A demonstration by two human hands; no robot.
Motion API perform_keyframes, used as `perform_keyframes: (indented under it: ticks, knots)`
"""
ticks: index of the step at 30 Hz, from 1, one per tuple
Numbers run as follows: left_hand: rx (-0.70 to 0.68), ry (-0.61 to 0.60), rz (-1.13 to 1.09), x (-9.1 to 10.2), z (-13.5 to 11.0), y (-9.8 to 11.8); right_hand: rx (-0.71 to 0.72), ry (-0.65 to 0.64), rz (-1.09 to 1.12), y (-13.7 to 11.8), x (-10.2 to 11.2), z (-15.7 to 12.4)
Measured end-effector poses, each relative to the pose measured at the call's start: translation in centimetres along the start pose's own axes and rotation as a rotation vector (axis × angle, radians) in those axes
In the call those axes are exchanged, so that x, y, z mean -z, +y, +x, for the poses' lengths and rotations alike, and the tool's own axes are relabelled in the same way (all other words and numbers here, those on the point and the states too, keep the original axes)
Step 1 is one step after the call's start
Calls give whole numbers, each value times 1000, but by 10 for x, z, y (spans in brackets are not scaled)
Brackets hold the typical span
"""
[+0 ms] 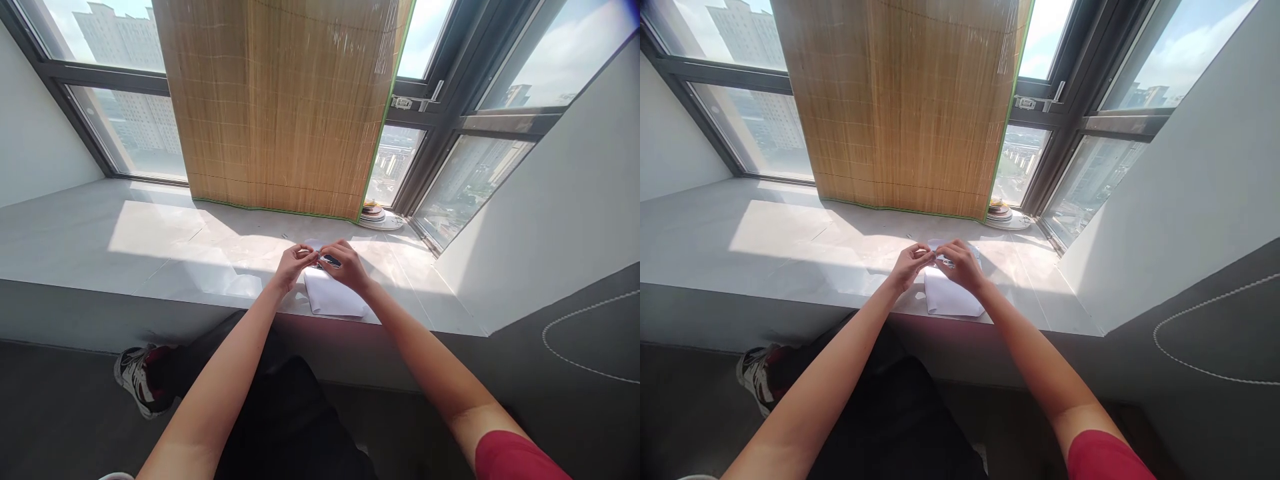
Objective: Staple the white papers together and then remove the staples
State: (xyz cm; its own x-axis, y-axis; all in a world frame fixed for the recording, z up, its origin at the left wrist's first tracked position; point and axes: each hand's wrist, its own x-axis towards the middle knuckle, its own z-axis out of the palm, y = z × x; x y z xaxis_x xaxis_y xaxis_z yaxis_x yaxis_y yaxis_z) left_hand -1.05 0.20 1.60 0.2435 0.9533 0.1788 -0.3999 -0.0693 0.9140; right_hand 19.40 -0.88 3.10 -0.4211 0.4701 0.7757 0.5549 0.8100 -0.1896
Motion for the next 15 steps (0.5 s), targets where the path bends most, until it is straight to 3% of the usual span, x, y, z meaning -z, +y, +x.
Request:
perform_keyframes:
  ticks: [5,8,10,13,15]
  knots:
    - [26,-43,24,-3,-2,-1,54,-22,45,-12,5,0]
    - [-3,-30,40,-2,-1,0,-27,27,55,-2,11,0]
    - [-53,18,88,-2,0,3,-187,140,16,21,19,-3]
    - [-133,67,102,-11,-9,18,-550,303,-100,77,34,-17]
    - [-207,71,-84,-29,-31,37,-790,266,-183,119,44,-33]
